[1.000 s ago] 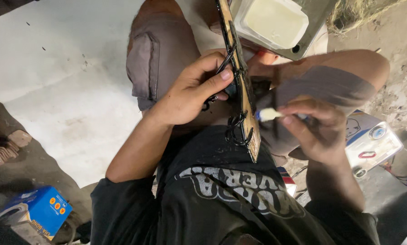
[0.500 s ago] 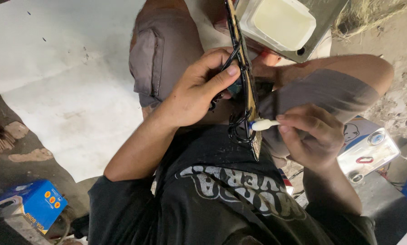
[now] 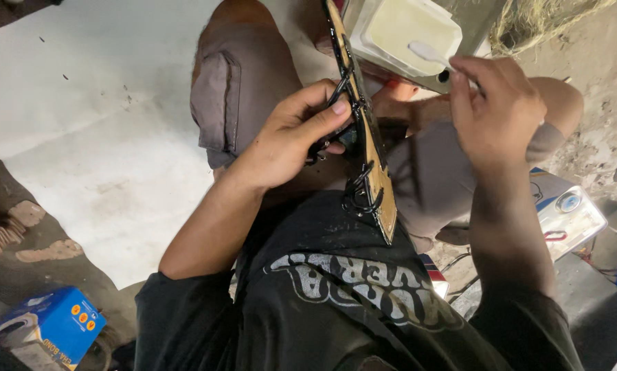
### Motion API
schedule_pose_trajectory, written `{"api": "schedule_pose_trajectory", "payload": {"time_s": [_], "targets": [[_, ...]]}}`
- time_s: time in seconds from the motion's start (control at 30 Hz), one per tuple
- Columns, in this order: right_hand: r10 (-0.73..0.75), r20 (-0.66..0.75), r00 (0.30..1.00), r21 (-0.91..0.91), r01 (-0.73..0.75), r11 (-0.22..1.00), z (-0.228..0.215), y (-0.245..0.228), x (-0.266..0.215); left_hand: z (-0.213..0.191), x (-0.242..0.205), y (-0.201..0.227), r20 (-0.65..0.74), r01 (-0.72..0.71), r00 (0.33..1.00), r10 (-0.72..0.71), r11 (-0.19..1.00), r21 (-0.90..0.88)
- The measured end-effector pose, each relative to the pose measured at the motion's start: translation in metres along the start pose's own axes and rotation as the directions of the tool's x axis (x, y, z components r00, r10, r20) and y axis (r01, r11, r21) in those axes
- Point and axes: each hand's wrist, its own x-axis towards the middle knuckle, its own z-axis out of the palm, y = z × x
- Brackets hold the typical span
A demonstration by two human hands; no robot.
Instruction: The person sits on the floor and applies glue to the straps of multiple sandals using a toothbrush. They pick up each sandal from a nearby rack, apply the glue, and return it to the rack.
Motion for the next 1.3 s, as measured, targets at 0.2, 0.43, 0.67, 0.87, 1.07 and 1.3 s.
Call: {"api": "schedule_pose_trajectory", "payload": {"time_s": [0.2,0.43,0.67,0.87,1.07,1.3], "targets": [[-0.07,0.093,0.993,-0.307,0.096,0.947,0.01,0.017,0.016,-0.006,0.001,0.006,-0.115,0.075,0.99,-0.081,0.996,-0.053],[-0.04,0.271,0.962,0.142,0.002,0.99,-0.037,0.012,-0.023,-0.015,-0.002,0.006,-0.115,0.05,0.992,-0.056,0.997,-0.058],[-0.031,0.326,0.945,0.812,-0.263,0.52,-0.034,-0.033,-0.069,-0.008,0.004,0.002,-0.014,0.043,0.999,-0.043,0.999,-0.001],[-0.012,0.18,0.984,0.727,-0.125,0.675,-0.029,-0.051,-0.057,-0.003,0.005,-0.003,0.033,-0.011,0.999,0.014,0.996,-0.089],[-0.096,0.16,0.982,0.716,-0.048,0.696,-0.034,-0.049,-0.056,-0.004,0.005,-0.004,0.015,-0.016,1.0,0.018,0.996,-0.089],[-0.111,0.104,0.988,0.769,-0.01,0.639,-0.024,-0.038,-0.059,-0.003,0.006,-0.001,-0.006,-0.024,1.0,0.024,1.0,-0.006]]}}
